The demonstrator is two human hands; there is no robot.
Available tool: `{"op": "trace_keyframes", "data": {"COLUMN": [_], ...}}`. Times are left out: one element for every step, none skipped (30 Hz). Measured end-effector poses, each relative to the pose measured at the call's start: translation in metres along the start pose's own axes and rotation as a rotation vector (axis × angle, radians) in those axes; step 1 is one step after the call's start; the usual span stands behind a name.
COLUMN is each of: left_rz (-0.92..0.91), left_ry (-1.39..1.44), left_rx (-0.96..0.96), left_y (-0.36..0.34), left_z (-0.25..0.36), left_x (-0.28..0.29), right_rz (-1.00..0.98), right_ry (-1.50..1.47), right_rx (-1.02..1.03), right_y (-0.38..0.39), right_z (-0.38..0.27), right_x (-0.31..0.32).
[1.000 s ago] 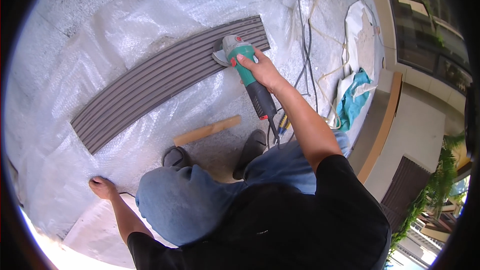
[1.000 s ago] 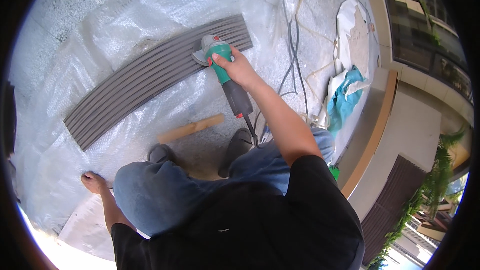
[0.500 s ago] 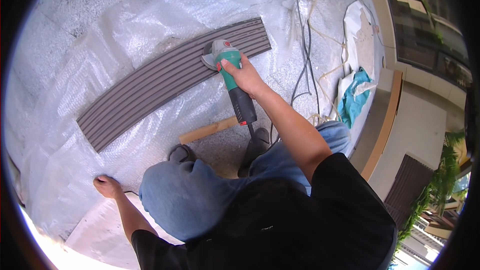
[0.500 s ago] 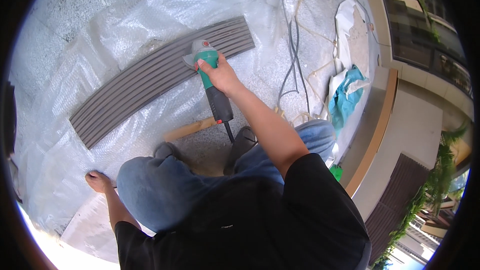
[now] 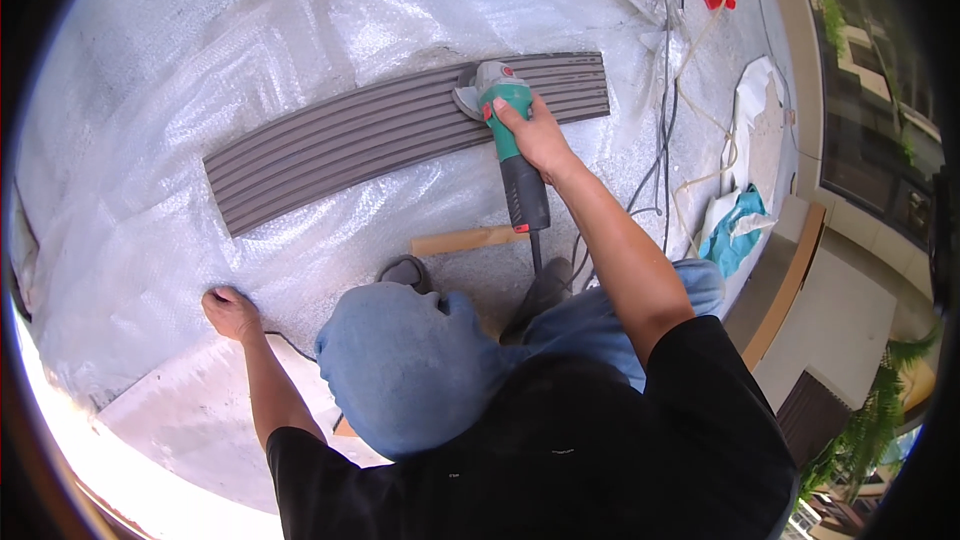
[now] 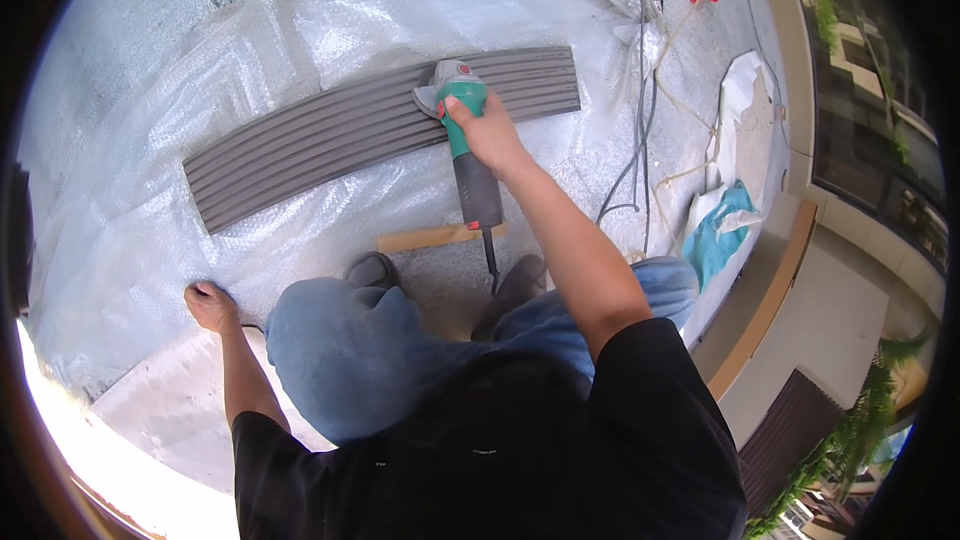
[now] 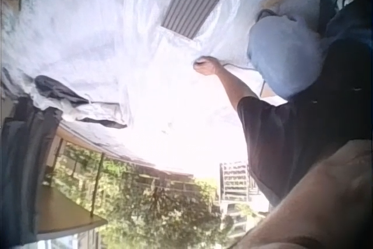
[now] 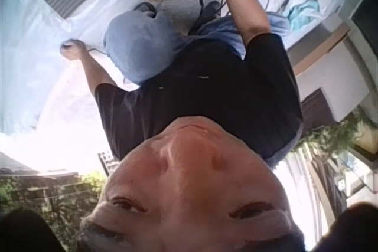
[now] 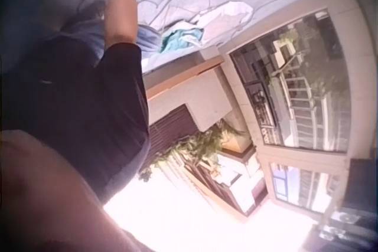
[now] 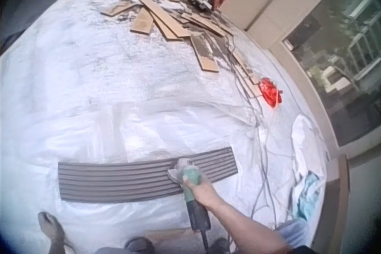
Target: The person grinds the edge of a composite plank using an angle grinder, cleans its grooves with a utility knife, and carries the plank to apply adhesive onto it using a caulking gun.
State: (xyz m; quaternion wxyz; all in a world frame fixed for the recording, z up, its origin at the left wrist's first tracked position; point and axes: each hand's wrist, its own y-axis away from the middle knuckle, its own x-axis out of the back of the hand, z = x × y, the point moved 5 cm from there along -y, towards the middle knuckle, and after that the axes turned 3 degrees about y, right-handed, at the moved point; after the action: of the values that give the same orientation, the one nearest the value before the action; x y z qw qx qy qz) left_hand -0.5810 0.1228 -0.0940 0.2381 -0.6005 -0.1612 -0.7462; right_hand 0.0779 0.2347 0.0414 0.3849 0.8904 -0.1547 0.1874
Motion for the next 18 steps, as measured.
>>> {"op": "trace_keyframes", "data": {"left_rz": [-0.009,-0.019,-0.014,-0.004,0.006,0.008,-0.004,-0.016,-0.013,-0.020,-0.028,-0.025,-0.023,-0.023,-0.021,-0.021,-0.022,-0.025], "left_ry": [-0.004,-0.006,-0.007,-0.011,-0.015,-0.014,-0.017,-0.019,-0.021,-0.009,0.002,-0.006,0.007,0.020,0.020,0.017,0.013,0.012], "left_rx": [0.000,0.000,0.001,-0.006,-0.013,-0.011,-0.008,-0.004,0.003,0.006,0.009,0.021,0.016,0.011,0.012,0.010,0.008,0.015], "left_y": [-0.001,-0.001,-0.002,-0.001,-0.001,-0.001,-0.001,-0.002,-0.002,-0.002,-0.002,-0.001,-0.002,-0.001,-0.002,-0.003,-0.002,-0.001], "left_z": [0.000,0.000,-0.002,-0.003,-0.004,-0.006,-0.006,-0.005,-0.006,-0.004,-0.001,-0.004,0.003,0.008,0.006,0.000,-0.005,-0.004], "left_x": [0.000,0.000,0.002,0.002,0.002,0.003,0.003,0.002,0.003,0.002,0.002,0.003,0.001,0.001,0.002,0.003,0.004,0.003], "right_rz": [-0.027,-0.059,-0.092,-0.136,-0.180,-0.199,-0.216,-0.237,-0.242,-0.286,-0.330,-0.374,-0.372,-0.371,-0.371,-0.378,-0.384,-0.337], "right_ry": [0.102,0.203,0.304,0.361,0.418,0.459,0.500,0.533,0.537,0.577,0.618,0.635,0.639,0.721,0.798,0.821,0.821,0.848], "right_rx": [0.060,0.092,0.126,0.114,0.102,0.091,0.082,0.100,0.105,0.135,0.164,0.216,0.218,0.251,0.284,0.275,0.277,0.314], "right_y": [0.007,0.016,0.024,0.034,0.043,0.053,0.059,0.062,0.065,0.071,0.077,0.086,0.085,0.079,0.071,0.062,0.053,0.042], "right_z": [-0.004,-0.006,-0.009,-0.017,-0.024,-0.034,-0.042,-0.048,-0.055,-0.065,-0.075,-0.091,-0.095,-0.100,-0.105,-0.103,-0.097,-0.090], "right_x": [-0.017,-0.033,-0.052,-0.069,-0.084,-0.098,-0.108,-0.117,-0.123,-0.129,-0.133,-0.135,-0.131,-0.128,-0.124,-0.117,-0.107,-0.093]}}
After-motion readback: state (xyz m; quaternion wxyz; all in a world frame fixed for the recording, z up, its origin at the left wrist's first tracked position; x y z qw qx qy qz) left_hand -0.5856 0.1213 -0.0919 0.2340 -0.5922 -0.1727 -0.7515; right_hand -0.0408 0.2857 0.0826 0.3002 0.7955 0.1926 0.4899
